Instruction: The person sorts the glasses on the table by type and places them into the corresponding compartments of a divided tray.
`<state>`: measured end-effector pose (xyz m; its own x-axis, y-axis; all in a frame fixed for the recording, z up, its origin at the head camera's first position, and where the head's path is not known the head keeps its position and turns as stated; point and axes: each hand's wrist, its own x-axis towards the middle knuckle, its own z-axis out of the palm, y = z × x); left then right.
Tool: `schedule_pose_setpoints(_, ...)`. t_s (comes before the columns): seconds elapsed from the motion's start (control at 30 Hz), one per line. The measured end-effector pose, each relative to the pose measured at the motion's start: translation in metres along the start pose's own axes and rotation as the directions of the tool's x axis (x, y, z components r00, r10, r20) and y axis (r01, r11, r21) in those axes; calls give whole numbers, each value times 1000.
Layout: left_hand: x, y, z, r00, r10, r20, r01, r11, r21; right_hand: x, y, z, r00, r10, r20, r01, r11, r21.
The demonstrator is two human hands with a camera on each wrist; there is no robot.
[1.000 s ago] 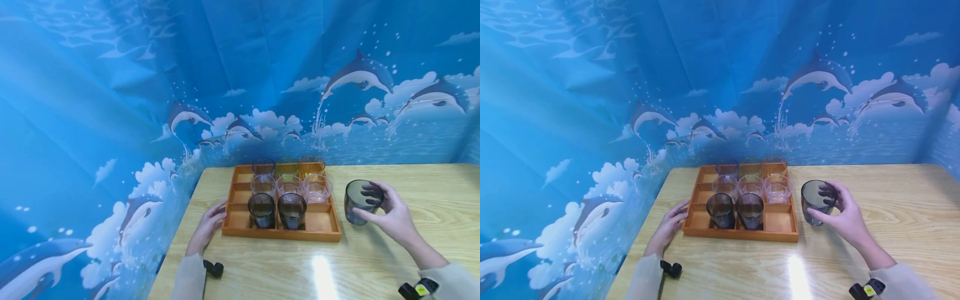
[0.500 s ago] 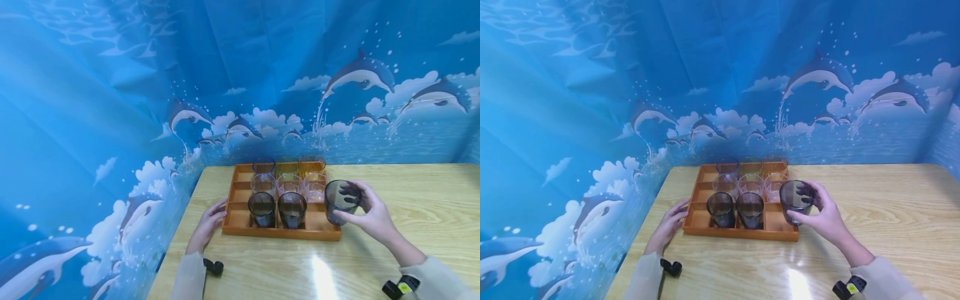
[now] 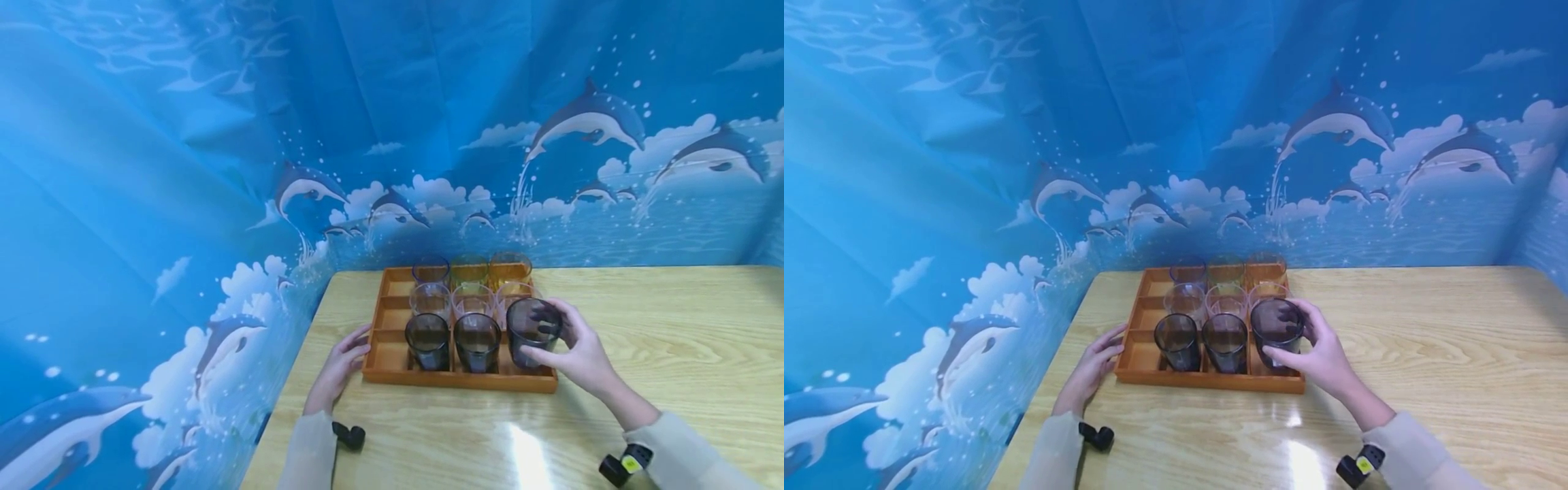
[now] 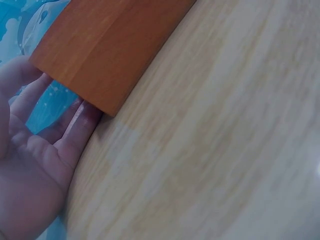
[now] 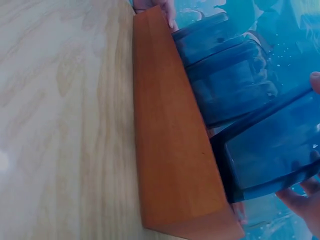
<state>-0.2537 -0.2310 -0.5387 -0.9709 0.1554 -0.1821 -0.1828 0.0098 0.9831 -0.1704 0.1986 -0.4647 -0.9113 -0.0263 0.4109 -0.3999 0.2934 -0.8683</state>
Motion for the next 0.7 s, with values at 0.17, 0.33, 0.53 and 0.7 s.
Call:
schedule_pose_setpoints(0.17, 0, 1, 1, 1000, 4, 7, -4, 1000, -6, -2, 8, 5, 999, 28, 19, -27, 999, -24)
schedule_pose_setpoints(0.33, -1, 1, 1, 1000, 12, 5, -12, 1000, -2, -5, 13, 9, 999, 40, 29, -40, 999, -1)
schedule_pose_setpoints(0.53, -3, 2, 1, 1000, 15, -4, -15, 1000, 5, -10, 18, 8, 997, 73, 37, -73, 997, -3)
schedule_pose_setpoints(0.7, -4, 4, 2, 1000, 8, -9, -8, 1000, 2, -11, 23, 7, 995, 89, 35, -89, 996, -11)
